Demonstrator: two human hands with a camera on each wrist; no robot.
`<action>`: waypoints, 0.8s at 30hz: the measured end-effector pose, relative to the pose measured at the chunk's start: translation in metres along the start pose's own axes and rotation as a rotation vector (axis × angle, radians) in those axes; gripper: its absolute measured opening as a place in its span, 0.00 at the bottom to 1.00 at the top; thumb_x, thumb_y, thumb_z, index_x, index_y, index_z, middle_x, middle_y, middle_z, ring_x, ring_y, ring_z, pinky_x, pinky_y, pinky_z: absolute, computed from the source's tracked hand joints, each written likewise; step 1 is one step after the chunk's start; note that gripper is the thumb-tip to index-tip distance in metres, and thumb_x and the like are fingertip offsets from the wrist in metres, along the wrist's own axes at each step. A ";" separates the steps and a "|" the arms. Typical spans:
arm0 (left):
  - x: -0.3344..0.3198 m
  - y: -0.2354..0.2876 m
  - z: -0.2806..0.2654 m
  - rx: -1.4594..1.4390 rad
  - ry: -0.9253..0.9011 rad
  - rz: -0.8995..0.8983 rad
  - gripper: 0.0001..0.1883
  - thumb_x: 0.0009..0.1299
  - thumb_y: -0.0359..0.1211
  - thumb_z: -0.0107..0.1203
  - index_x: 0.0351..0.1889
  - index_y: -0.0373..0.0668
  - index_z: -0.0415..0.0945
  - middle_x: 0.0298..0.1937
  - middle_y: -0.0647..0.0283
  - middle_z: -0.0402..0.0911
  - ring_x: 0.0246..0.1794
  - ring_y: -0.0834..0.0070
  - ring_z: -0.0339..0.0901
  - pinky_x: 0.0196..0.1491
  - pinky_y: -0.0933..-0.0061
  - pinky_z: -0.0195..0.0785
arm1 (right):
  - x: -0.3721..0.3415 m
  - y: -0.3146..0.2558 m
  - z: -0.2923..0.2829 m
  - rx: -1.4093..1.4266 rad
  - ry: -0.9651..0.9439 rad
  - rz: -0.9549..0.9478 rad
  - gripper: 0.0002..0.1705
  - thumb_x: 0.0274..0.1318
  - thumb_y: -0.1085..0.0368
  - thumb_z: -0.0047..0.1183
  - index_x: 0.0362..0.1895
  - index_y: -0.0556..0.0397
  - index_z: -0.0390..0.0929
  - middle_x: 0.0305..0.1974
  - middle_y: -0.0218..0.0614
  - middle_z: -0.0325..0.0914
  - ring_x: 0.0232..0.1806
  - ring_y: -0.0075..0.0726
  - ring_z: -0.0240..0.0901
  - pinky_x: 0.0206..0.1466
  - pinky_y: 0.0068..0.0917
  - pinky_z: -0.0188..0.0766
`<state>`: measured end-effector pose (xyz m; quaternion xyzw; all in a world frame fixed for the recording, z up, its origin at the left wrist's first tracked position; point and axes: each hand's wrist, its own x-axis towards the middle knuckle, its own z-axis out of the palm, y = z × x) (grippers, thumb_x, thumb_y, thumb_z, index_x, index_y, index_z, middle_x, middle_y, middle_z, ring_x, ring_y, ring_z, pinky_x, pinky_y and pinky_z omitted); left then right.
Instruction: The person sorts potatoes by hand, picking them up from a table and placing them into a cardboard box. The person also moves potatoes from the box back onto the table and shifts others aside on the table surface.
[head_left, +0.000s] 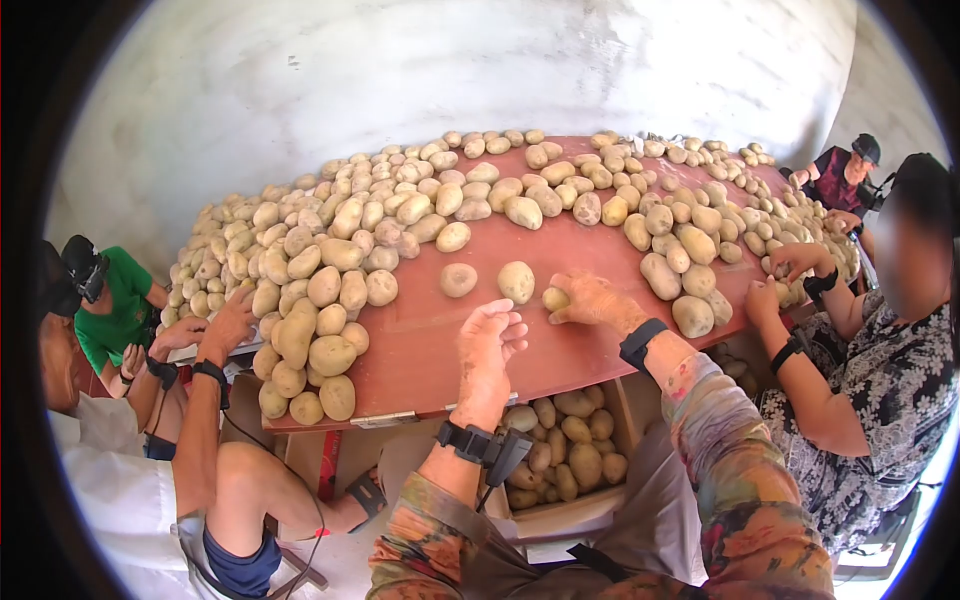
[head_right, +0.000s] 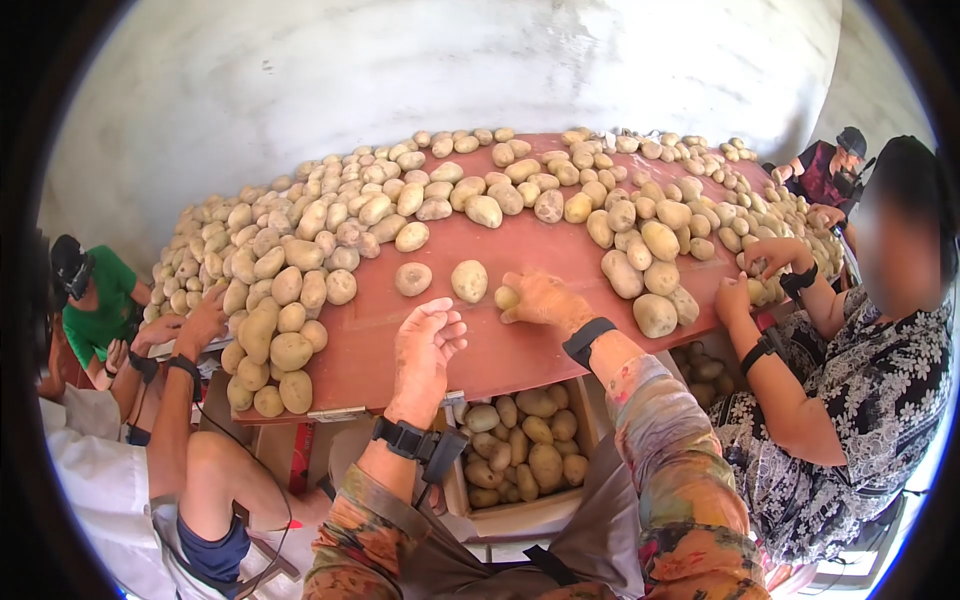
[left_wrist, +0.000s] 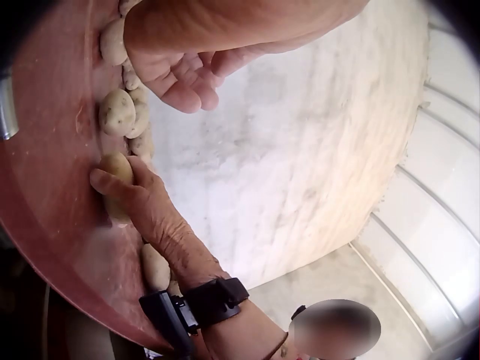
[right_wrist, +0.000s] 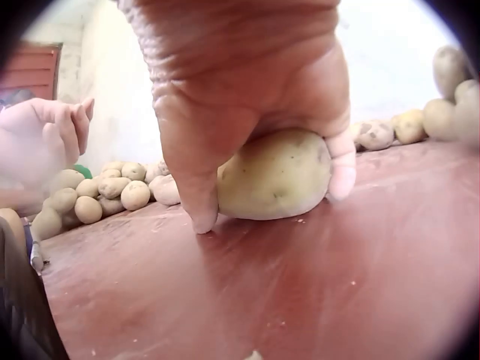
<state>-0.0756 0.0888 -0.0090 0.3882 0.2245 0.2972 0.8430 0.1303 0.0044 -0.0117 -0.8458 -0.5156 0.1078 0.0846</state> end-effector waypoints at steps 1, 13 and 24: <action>0.001 0.000 -0.001 0.003 0.003 0.007 0.09 0.68 0.28 0.49 0.45 0.41 0.76 0.35 0.65 0.79 0.33 0.75 0.78 0.35 0.73 0.73 | -0.003 -0.005 0.000 -0.039 -0.037 0.029 0.37 0.43 0.44 0.62 0.58 0.44 0.68 0.55 0.47 0.67 0.60 0.56 0.62 0.60 0.50 0.61; 0.004 0.004 -0.003 0.015 0.023 -0.002 0.10 0.69 0.29 0.49 0.46 0.40 0.75 0.36 0.64 0.79 0.34 0.75 0.78 0.36 0.72 0.73 | -0.081 -0.018 0.015 -0.037 -0.030 -0.109 0.36 0.42 0.46 0.62 0.55 0.48 0.71 0.50 0.47 0.69 0.55 0.55 0.67 0.55 0.50 0.66; 0.006 -0.001 -0.005 0.041 -0.006 -0.004 0.11 0.68 0.28 0.49 0.47 0.40 0.74 0.37 0.64 0.79 0.35 0.74 0.78 0.38 0.71 0.72 | -0.145 -0.043 0.041 -0.061 0.005 -0.415 0.29 0.36 0.52 0.66 0.41 0.52 0.71 0.39 0.42 0.70 0.45 0.48 0.72 0.38 0.41 0.76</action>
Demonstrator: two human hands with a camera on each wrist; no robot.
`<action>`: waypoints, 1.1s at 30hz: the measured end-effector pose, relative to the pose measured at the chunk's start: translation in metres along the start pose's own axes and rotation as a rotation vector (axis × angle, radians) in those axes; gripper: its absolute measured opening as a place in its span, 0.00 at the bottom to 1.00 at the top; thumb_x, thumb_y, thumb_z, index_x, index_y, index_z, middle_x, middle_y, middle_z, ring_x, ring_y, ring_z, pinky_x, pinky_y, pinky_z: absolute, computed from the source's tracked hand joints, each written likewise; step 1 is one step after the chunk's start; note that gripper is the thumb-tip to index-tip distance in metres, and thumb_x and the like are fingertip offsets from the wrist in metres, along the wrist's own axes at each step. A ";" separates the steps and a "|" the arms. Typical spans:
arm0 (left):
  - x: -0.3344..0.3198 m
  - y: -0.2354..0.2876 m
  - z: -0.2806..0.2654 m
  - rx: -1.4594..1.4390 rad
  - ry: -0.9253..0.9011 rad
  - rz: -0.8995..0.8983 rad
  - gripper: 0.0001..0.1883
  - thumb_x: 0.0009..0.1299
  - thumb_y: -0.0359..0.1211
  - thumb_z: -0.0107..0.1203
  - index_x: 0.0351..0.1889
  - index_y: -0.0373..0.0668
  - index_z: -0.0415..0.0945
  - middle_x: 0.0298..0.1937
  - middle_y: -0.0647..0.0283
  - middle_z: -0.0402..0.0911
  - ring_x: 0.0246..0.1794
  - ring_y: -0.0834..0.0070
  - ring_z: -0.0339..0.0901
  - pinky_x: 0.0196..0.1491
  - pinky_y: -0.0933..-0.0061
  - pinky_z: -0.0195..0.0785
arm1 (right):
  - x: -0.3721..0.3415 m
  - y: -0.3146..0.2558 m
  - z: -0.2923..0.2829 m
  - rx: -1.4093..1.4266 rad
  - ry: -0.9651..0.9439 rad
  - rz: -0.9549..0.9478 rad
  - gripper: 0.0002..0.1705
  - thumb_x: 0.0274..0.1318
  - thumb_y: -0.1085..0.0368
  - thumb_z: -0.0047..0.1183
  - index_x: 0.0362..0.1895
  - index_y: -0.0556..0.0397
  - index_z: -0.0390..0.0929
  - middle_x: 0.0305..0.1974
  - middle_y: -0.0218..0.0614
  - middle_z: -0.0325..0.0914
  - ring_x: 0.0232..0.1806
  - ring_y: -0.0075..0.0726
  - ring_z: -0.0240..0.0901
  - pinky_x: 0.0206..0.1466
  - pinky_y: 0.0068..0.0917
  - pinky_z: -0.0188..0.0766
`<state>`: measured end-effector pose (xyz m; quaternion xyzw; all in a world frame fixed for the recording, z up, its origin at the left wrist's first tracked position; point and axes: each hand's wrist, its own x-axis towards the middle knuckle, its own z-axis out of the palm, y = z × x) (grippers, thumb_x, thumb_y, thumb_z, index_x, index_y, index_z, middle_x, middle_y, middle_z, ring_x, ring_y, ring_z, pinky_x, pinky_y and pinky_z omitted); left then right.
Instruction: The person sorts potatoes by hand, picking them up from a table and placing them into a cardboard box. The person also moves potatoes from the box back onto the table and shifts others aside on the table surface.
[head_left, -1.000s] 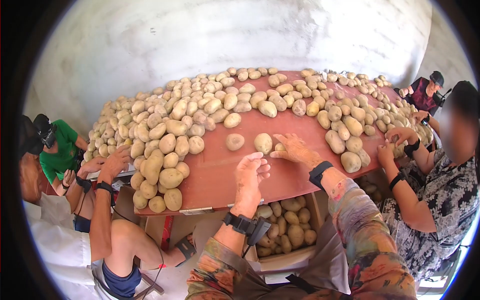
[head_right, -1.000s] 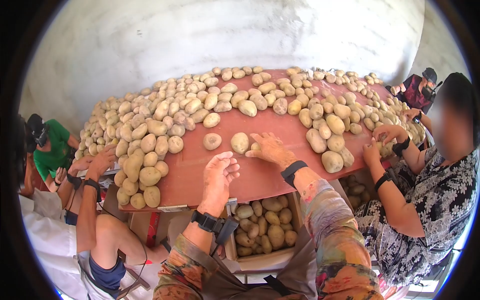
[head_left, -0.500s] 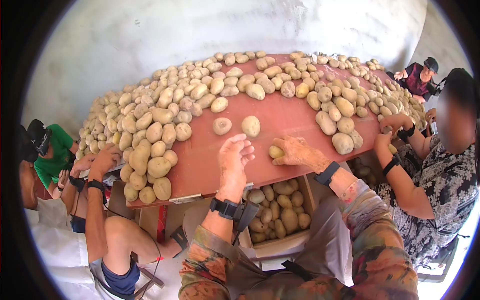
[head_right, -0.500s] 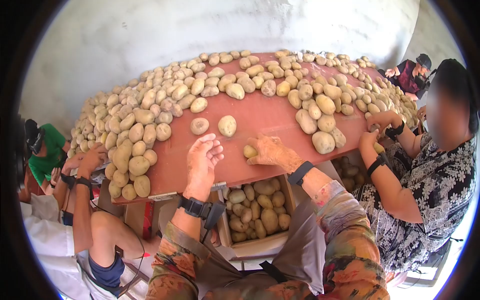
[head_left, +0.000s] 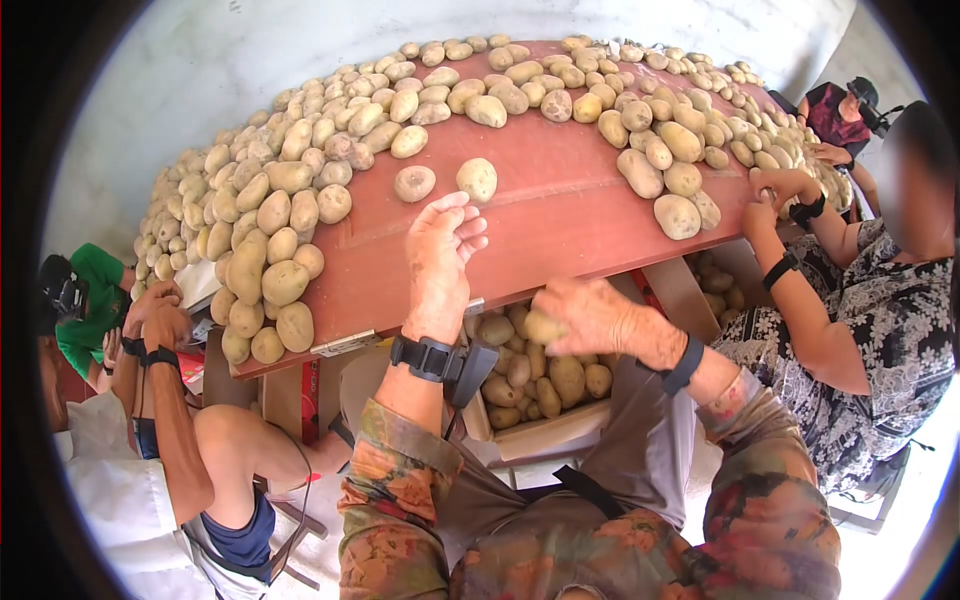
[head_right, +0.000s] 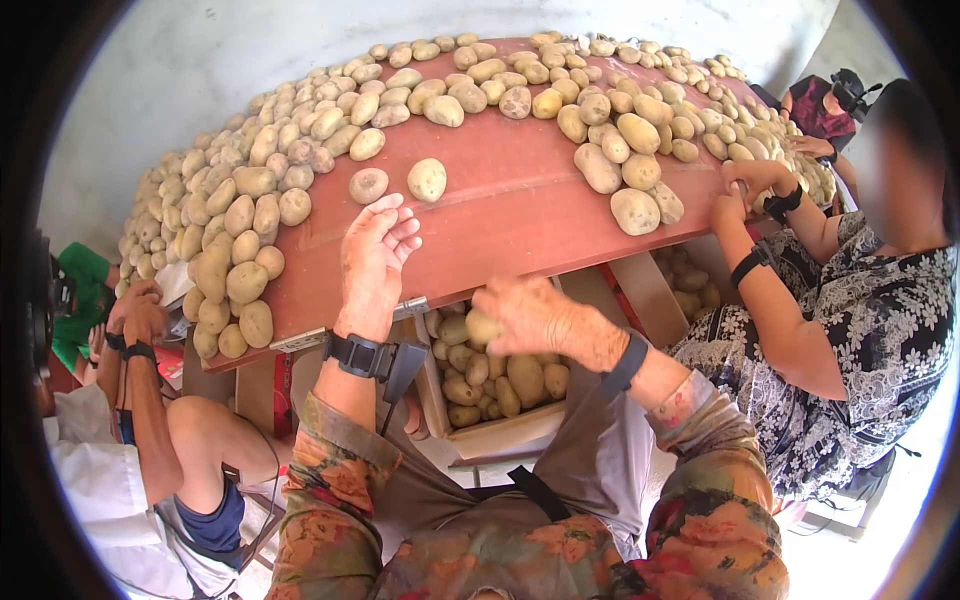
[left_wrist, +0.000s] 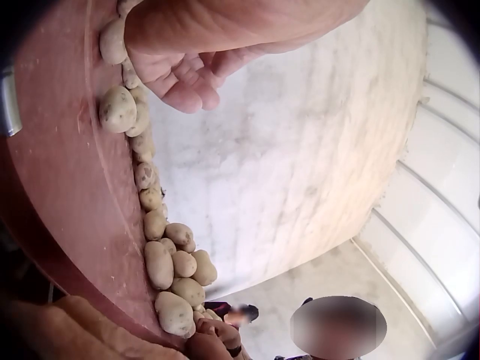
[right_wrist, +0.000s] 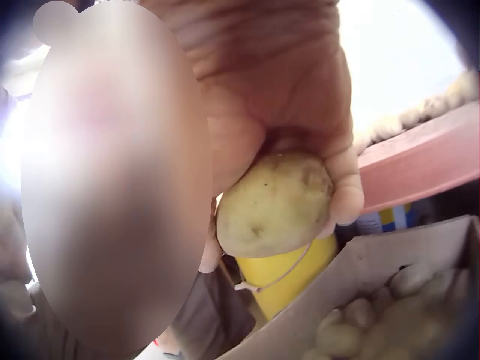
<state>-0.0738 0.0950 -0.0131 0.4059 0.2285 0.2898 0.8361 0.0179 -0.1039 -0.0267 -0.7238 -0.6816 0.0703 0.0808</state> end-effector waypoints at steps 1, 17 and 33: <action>0.000 -0.001 0.001 0.002 0.000 -0.003 0.11 0.68 0.28 0.49 0.47 0.40 0.74 0.37 0.64 0.79 0.35 0.74 0.78 0.38 0.71 0.72 | -0.005 -0.011 0.004 0.009 -0.058 -0.018 0.29 0.36 0.52 0.66 0.42 0.52 0.71 0.38 0.42 0.70 0.44 0.48 0.73 0.38 0.41 0.76; -0.003 0.003 0.006 0.024 -0.010 0.021 0.11 0.69 0.28 0.48 0.48 0.39 0.73 0.38 0.64 0.79 0.36 0.75 0.78 0.40 0.71 0.71 | -0.027 -0.065 0.080 0.088 -0.763 0.057 0.28 0.38 0.58 0.60 0.48 0.56 0.75 0.35 0.46 0.81 0.44 0.49 0.79 0.45 0.39 0.74; -0.002 0.001 0.008 0.030 0.026 -0.002 0.10 0.69 0.28 0.48 0.47 0.40 0.74 0.37 0.64 0.79 0.35 0.75 0.78 0.38 0.72 0.72 | -0.020 -0.056 0.068 0.294 -0.318 0.029 0.17 0.54 0.59 0.53 0.44 0.55 0.69 0.37 0.46 0.73 0.38 0.54 0.76 0.39 0.46 0.74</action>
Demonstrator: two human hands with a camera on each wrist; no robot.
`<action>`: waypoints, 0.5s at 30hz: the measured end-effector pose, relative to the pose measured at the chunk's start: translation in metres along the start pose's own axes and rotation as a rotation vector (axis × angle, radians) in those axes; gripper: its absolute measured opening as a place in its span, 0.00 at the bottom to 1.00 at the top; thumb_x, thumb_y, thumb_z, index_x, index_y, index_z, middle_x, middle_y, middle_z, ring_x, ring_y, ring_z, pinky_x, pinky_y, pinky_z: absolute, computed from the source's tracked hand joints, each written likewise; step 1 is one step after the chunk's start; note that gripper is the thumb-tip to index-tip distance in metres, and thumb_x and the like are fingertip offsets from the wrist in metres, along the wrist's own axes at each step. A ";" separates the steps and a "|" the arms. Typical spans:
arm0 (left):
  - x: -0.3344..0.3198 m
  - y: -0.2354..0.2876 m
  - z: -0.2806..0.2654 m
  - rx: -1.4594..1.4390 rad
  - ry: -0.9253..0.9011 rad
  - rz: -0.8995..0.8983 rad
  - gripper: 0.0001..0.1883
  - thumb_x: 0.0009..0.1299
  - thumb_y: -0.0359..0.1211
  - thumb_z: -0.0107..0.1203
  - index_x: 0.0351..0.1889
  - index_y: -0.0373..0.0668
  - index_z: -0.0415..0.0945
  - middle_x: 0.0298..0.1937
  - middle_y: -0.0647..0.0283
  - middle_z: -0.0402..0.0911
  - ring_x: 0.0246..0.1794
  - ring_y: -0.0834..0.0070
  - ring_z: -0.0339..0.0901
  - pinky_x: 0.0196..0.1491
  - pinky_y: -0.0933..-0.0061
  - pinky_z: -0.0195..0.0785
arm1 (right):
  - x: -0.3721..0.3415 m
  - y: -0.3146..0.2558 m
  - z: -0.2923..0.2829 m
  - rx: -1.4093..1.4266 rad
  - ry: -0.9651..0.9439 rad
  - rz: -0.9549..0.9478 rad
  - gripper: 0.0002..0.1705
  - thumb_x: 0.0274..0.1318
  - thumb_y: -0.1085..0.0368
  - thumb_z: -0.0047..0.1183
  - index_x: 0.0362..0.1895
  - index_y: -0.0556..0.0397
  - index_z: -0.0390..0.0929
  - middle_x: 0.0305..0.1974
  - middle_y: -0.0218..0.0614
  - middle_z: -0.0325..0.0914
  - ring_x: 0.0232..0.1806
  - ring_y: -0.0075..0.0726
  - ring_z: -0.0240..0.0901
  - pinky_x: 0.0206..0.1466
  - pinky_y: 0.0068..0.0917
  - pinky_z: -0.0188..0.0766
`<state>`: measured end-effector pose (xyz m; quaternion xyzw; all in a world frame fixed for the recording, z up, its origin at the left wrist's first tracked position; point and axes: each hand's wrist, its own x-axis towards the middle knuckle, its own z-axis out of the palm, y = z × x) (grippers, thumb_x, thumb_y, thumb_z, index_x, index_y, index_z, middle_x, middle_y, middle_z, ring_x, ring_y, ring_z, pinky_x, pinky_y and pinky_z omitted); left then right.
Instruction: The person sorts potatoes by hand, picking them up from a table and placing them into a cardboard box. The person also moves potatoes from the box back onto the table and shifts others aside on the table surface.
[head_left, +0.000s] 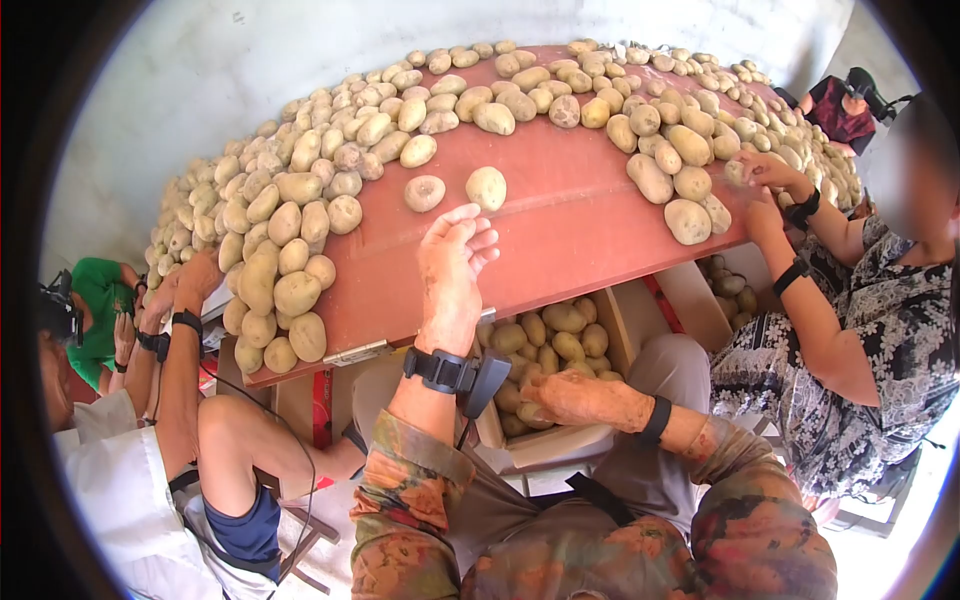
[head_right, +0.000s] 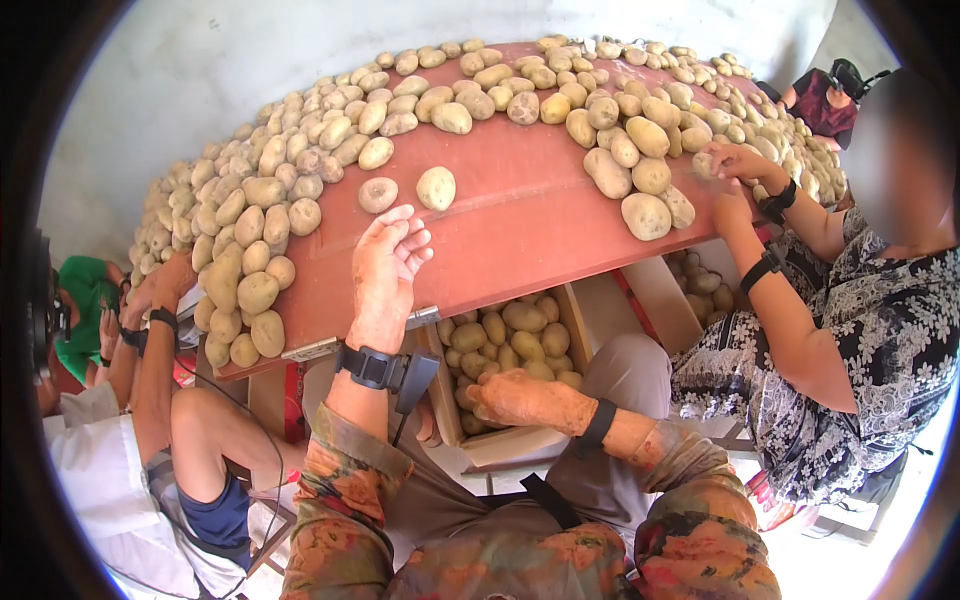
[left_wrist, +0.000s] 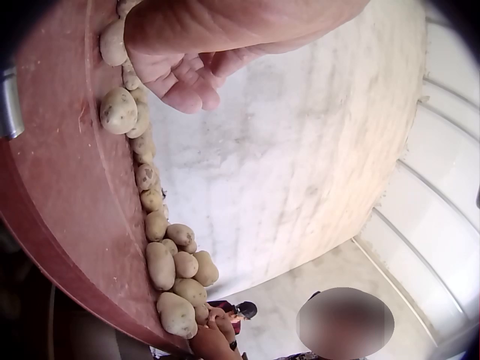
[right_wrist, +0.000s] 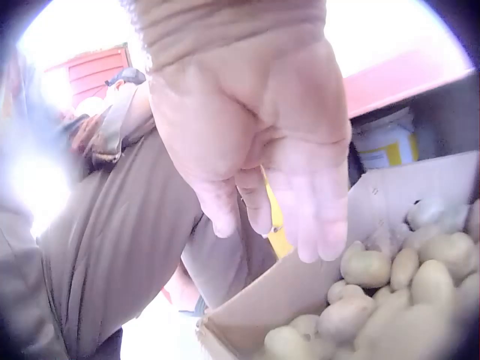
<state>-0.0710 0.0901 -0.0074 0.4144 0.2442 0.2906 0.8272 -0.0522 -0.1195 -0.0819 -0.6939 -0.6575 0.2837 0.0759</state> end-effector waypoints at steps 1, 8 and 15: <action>-0.001 0.000 0.001 0.005 0.009 -0.006 0.10 0.69 0.28 0.48 0.47 0.40 0.74 0.37 0.64 0.79 0.35 0.75 0.78 0.37 0.72 0.72 | 0.000 0.002 -0.002 -0.010 -0.003 -0.033 0.15 0.54 0.60 0.53 0.42 0.55 0.70 0.38 0.45 0.73 0.38 0.54 0.77 0.39 0.45 0.74; 0.000 -0.006 -0.005 -0.013 -0.073 0.069 0.11 0.67 0.30 0.53 0.47 0.40 0.75 0.39 0.62 0.80 0.36 0.74 0.78 0.39 0.72 0.72 | 0.008 0.010 -0.054 -0.096 0.396 -0.057 0.12 0.50 0.62 0.56 0.35 0.53 0.69 0.32 0.41 0.70 0.35 0.52 0.74 0.35 0.43 0.74; 0.006 -0.010 -0.012 -0.026 -0.056 0.075 0.14 0.67 0.30 0.54 0.51 0.40 0.74 0.40 0.65 0.79 0.37 0.76 0.76 0.39 0.75 0.70 | 0.036 0.020 -0.111 -0.174 0.790 0.022 0.10 0.44 0.72 0.51 0.35 0.58 0.69 0.37 0.48 0.68 0.39 0.54 0.73 0.35 0.44 0.74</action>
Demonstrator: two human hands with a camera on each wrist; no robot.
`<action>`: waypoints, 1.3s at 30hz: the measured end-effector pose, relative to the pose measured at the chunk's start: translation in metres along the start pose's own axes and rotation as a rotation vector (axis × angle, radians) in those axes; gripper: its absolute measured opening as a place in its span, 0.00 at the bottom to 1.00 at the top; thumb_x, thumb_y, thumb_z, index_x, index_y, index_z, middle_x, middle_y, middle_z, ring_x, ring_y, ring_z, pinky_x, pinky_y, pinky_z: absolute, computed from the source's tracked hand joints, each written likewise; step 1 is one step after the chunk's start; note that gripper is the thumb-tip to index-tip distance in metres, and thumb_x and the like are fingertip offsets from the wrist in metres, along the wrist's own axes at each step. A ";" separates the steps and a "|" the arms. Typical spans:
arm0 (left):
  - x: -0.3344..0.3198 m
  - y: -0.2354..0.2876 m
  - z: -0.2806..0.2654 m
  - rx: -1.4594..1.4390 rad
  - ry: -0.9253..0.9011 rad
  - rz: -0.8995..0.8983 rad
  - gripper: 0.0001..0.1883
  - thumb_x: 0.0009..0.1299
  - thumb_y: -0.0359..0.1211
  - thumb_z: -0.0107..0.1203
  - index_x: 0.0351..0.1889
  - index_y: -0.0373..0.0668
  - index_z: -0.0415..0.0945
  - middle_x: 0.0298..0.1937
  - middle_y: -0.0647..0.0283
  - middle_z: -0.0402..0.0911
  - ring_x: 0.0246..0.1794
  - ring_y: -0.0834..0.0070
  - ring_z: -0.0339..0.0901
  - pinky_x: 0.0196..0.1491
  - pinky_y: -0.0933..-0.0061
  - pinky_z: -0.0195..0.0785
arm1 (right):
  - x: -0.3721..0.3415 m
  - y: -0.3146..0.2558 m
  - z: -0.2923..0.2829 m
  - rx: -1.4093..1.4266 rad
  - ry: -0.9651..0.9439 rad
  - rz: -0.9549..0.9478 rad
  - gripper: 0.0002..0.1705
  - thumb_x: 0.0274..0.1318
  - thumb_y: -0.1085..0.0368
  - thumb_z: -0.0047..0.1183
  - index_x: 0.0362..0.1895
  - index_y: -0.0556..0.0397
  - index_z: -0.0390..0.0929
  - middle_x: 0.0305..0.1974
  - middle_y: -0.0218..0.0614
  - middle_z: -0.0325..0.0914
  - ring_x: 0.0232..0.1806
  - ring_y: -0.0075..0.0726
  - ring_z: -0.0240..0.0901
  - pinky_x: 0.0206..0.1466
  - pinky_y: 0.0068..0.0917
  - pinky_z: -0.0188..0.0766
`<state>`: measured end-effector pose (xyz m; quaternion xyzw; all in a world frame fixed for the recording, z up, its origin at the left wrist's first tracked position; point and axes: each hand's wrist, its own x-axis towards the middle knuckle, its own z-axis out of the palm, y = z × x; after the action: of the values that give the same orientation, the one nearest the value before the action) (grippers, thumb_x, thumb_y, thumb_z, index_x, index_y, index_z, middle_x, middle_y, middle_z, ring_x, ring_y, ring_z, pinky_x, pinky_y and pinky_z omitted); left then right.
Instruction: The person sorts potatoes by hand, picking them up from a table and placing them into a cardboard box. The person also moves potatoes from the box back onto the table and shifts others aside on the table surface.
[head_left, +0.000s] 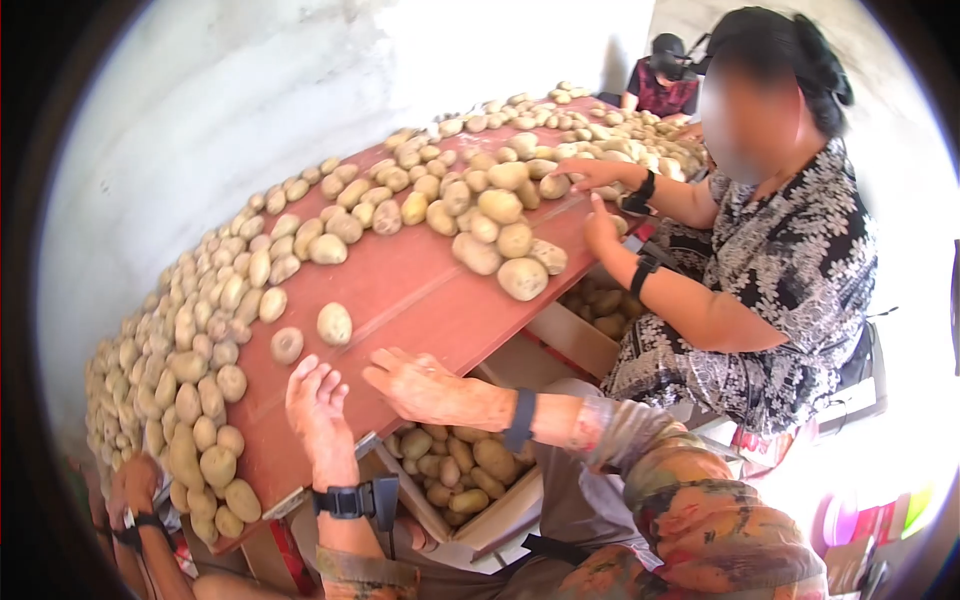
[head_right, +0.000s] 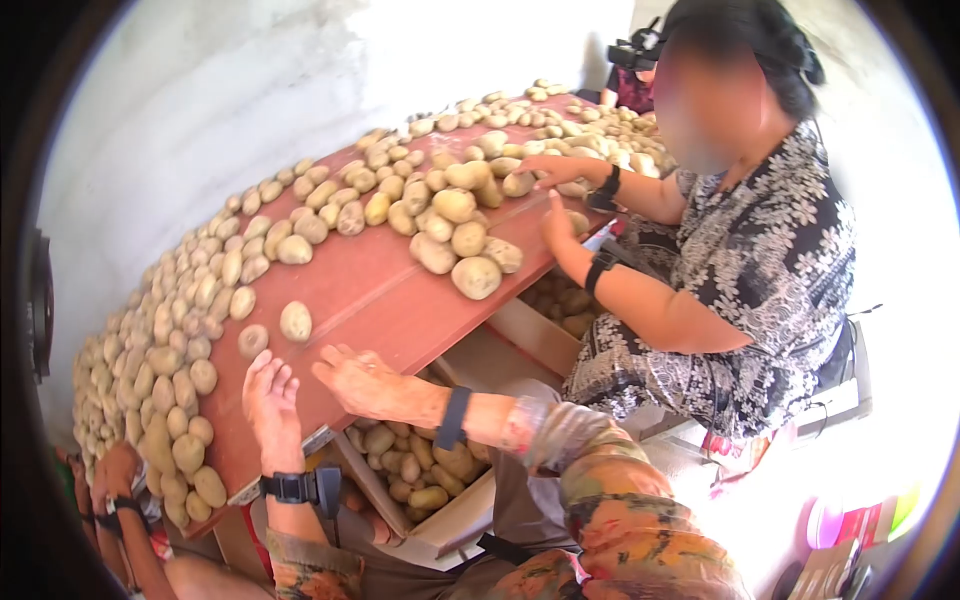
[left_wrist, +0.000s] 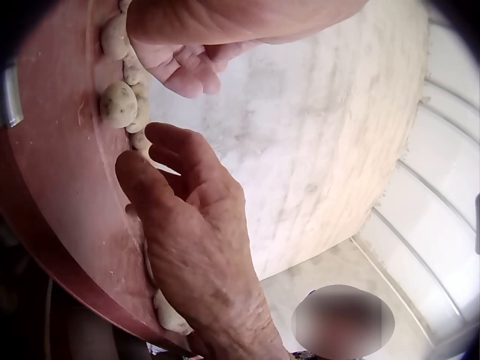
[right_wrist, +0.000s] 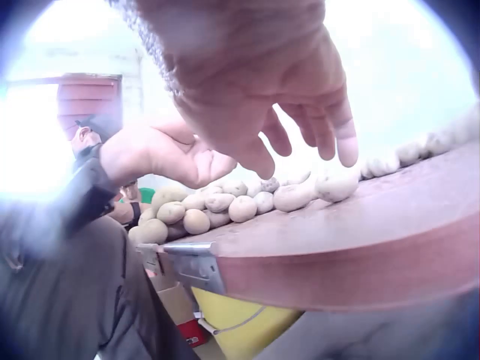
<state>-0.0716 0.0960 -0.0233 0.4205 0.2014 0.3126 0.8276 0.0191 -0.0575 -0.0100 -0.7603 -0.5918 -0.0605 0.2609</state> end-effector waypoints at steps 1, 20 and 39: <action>-0.001 0.001 0.000 -0.004 0.033 0.007 0.14 0.67 0.30 0.54 0.51 0.40 0.74 0.39 0.65 0.79 0.37 0.77 0.76 0.40 0.75 0.70 | 0.008 0.004 0.003 -0.033 0.076 -0.015 0.13 0.44 0.71 0.51 0.38 0.59 0.70 0.41 0.50 0.68 0.45 0.55 0.70 0.40 0.44 0.74; -0.003 0.009 0.003 -0.028 0.067 0.014 0.16 0.67 0.30 0.54 0.53 0.39 0.72 0.40 0.67 0.78 0.37 0.79 0.75 0.41 0.75 0.69 | 0.131 0.049 0.072 -0.258 -0.179 0.089 0.14 0.49 0.66 0.54 0.43 0.48 0.79 0.55 0.48 0.66 0.57 0.56 0.65 0.53 0.44 0.72; -0.019 0.024 -0.013 -0.111 0.144 0.057 0.09 0.67 0.28 0.50 0.44 0.40 0.75 0.35 0.65 0.78 0.32 0.77 0.77 0.35 0.77 0.71 | 0.022 0.010 0.007 -0.103 -0.360 0.078 0.26 0.41 0.69 0.55 0.51 0.49 0.72 0.51 0.46 0.64 0.54 0.58 0.64 0.51 0.52 0.70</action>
<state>-0.1010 0.1009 -0.0098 0.3559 0.2305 0.3762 0.8238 0.0328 -0.0368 -0.0108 -0.7935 -0.5953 0.0565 0.1135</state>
